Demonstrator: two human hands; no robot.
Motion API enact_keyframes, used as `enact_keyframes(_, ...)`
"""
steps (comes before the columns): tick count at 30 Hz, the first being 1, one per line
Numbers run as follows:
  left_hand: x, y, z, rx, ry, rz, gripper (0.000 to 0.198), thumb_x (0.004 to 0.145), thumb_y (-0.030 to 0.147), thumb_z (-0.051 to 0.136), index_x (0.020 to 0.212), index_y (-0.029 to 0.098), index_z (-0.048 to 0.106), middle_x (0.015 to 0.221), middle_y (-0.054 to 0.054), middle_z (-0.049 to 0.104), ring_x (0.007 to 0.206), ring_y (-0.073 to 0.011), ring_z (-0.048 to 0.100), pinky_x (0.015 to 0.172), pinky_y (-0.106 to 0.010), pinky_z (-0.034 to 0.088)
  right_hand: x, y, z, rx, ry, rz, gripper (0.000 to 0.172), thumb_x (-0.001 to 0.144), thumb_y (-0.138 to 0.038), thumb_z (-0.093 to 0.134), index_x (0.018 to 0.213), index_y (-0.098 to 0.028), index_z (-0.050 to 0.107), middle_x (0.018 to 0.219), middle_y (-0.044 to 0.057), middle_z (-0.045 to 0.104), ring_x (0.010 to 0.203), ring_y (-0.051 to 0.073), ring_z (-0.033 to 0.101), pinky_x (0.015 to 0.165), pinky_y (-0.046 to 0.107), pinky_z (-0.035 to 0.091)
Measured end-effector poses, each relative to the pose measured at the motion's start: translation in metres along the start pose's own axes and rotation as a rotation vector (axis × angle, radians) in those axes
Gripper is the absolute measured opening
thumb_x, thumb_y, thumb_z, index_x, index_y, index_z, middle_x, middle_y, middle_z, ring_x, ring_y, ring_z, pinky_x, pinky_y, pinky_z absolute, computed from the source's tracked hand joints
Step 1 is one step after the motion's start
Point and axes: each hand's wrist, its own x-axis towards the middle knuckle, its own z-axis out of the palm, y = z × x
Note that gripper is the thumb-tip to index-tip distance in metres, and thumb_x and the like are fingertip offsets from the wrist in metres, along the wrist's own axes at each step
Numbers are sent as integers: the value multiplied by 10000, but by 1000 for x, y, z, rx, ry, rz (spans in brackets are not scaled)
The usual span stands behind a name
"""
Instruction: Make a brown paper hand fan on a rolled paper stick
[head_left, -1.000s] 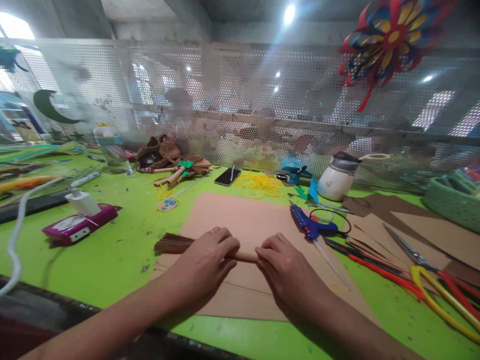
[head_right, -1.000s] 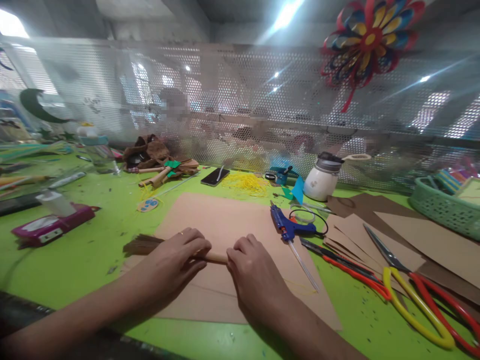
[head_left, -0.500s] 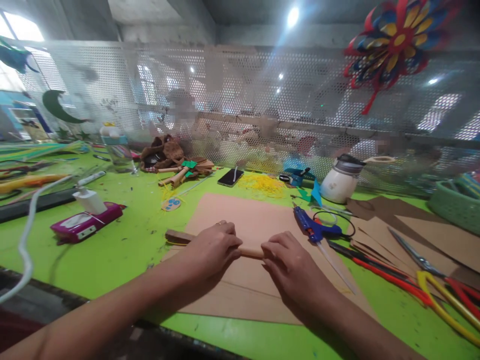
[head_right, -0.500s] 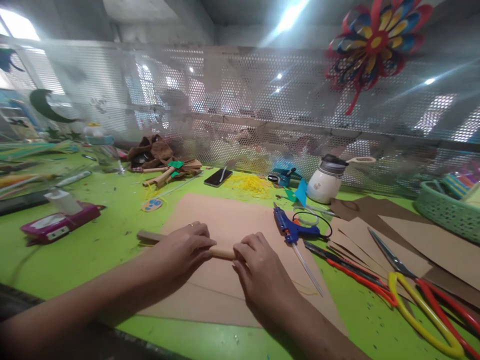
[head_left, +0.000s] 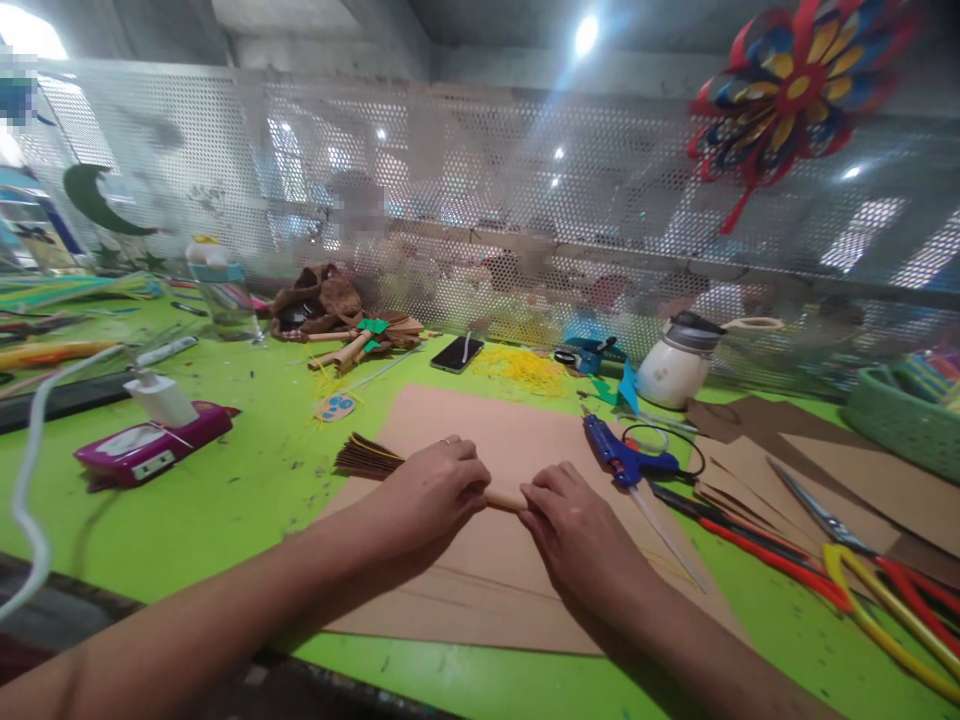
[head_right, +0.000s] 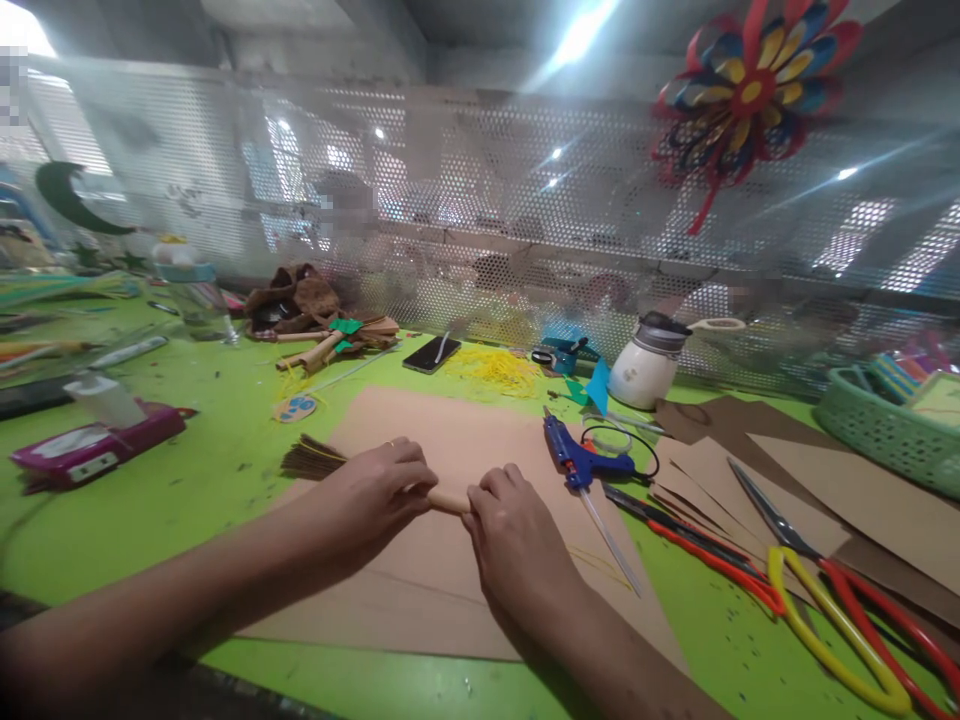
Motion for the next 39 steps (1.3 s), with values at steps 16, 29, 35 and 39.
enact_keyframes(16,-2,9,-9,0,123,15,191,890,210,487,854,164,669,907,-75,598,847,-191,528,767,-327,413,6,5,7,-22,28,-19,108,895,-108,479,889,-162,573,858,84,565,829,229,476,704,362,424)
enact_keyframes(29,-10,59,16,-1726,243,-697,199,792,301,638,819,104,646,731,-63,657,680,-146,634,688,-289,502,-1,-5,0,53,215,-15,128,901,-137,428,825,-160,529,813,85,540,800,229,456,698,367,406)
enact_keyframes(35,3,77,3,-1678,468,-725,123,773,212,658,813,107,710,800,-77,715,750,-148,658,777,-259,515,-5,-13,-14,-18,428,-171,175,868,-77,405,980,-134,526,878,107,547,825,247,453,718,415,411)
enact_keyframes(39,8,84,3,-1711,486,-624,145,756,225,677,812,102,729,851,-103,727,766,-169,654,745,-256,519,-6,-15,-17,-96,549,-243,200,886,-60,427,1064,-89,514,873,122,550,814,245,457,696,413,429)
